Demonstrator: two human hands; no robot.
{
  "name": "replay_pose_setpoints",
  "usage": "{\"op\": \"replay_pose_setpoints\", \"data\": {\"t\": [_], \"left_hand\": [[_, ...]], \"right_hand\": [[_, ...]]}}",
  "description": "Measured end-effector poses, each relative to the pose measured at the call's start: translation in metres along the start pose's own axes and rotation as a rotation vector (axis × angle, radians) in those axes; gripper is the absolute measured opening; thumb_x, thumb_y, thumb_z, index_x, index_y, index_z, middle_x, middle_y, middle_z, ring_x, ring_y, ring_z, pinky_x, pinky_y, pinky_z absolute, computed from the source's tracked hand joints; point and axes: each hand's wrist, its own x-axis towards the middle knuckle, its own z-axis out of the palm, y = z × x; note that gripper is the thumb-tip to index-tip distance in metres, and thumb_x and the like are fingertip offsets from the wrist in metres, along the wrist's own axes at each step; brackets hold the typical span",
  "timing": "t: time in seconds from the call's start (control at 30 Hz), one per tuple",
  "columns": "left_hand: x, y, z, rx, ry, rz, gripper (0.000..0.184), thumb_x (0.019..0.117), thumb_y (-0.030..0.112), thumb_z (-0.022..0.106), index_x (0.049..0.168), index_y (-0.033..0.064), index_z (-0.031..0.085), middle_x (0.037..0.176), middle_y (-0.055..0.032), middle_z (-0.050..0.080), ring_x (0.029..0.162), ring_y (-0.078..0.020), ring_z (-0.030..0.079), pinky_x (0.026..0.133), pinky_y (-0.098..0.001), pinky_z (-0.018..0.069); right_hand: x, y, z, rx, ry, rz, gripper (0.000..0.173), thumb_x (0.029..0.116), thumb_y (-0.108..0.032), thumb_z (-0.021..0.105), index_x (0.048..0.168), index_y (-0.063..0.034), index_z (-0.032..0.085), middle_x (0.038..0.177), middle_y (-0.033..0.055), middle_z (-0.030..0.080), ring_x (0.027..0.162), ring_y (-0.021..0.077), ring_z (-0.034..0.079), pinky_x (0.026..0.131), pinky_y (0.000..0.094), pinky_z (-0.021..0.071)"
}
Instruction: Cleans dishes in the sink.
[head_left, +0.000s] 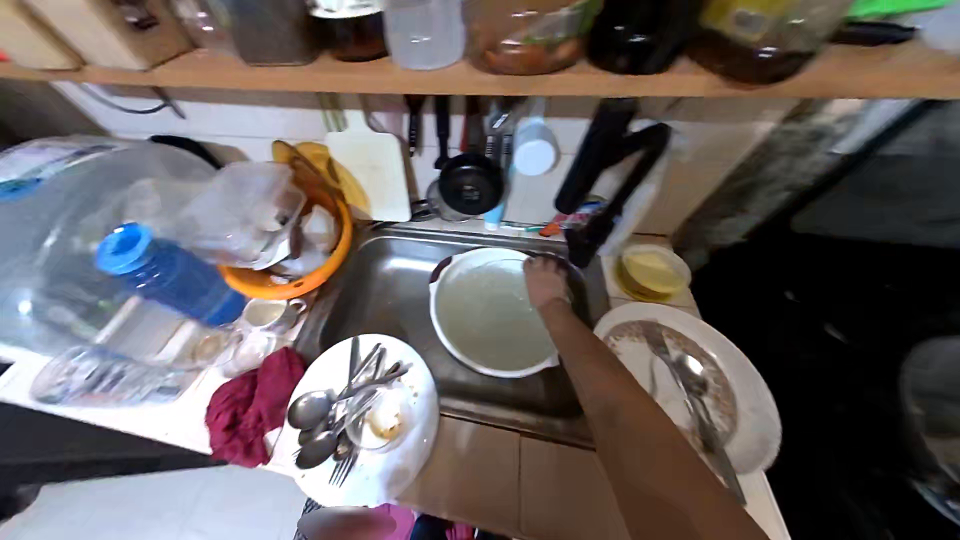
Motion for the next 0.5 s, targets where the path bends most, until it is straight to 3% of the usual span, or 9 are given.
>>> {"op": "replay_pose_setpoints", "data": {"t": [0.1,0.23,0.37,0.5], "left_hand": [[-0.006,-0.003,0.001,0.012,-0.008,0.022,0.044,0.1092,0.036,0.048,0.126,-0.0013,0.065,0.126,-0.0124,0.070,0.127,-0.0093,0.060,0.114,-0.0340,0.0438],[-0.016,-0.002,-0.001,0.041,0.010,0.015,0.049,0.1095,0.036,0.047,0.121,-0.0076,0.065,0.123,-0.0188,0.070,0.126,-0.0118,0.061,0.114,-0.0327,0.0425],[-0.026,-0.005,-0.008,0.009,0.040,-0.010,0.043,0.1087,0.036,0.048,0.126,0.0011,0.065,0.127,-0.0083,0.070,0.127,-0.0051,0.059,0.112,-0.0305,0.0446],[-0.032,-0.011,-0.016,-0.035,0.045,-0.030,0.041,0.1086,0.037,0.049,0.129,0.0045,0.066,0.129,-0.0041,0.069,0.128,-0.0042,0.058,0.113,-0.0316,0.0449]], "right_hand": [[-0.002,-0.001,-0.001,0.032,0.019,0.149,0.053,0.0950,0.007,0.061,0.146,-0.0001,0.050,0.146,0.0356,0.045,0.132,0.0563,0.047,0.098,0.0695,0.0449],[0.012,-0.002,-0.002,0.039,-0.054,0.293,0.056,0.0956,0.000,0.064,0.146,0.0091,0.042,0.143,0.0379,0.048,0.132,0.0556,0.048,0.099,0.0687,0.0446],[0.011,-0.004,-0.029,-0.012,-0.217,0.355,0.044,0.0939,-0.021,0.072,0.121,0.0132,0.062,0.129,0.0341,0.061,0.122,0.0503,0.060,0.094,0.0678,0.0477],[0.020,0.013,-0.046,0.026,-0.332,0.316,0.048,0.0884,-0.027,0.078,0.116,0.0101,0.067,0.128,0.0322,0.062,0.123,0.0468,0.060,0.097,0.0679,0.0467]]}}
